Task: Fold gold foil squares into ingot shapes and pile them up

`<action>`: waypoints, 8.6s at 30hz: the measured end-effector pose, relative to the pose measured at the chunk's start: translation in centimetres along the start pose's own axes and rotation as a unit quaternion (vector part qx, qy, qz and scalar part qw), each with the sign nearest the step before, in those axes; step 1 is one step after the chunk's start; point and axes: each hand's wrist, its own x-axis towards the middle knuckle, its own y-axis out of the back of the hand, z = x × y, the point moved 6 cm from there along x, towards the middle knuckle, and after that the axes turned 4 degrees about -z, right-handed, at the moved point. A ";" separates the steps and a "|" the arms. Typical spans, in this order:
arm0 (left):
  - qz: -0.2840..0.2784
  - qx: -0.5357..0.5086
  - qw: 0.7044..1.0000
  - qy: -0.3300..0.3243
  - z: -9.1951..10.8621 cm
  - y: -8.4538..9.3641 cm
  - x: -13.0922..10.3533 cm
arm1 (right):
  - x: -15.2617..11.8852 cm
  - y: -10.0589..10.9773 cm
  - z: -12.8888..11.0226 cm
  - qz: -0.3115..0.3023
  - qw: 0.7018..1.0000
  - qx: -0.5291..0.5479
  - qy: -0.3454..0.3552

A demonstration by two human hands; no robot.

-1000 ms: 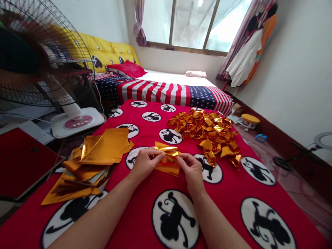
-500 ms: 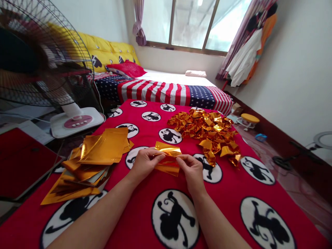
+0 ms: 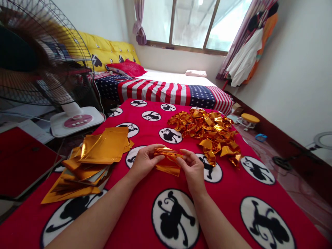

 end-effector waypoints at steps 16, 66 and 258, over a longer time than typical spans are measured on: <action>0.010 0.010 0.999 0.036 -0.3 0.4 0.0 | 0.0 0.3 0.1 0.011 1.000 0.009 0.000; 0.029 0.069 0.997 -0.025 0.7 0.2 0.0 | -0.2 -0.3 -0.6 -0.021 0.997 -0.048 0.049; -0.017 0.572 0.818 -0.055 1.7 -1.9 -1.4 | -0.1 -0.5 -1.0 0.049 0.810 -0.582 0.042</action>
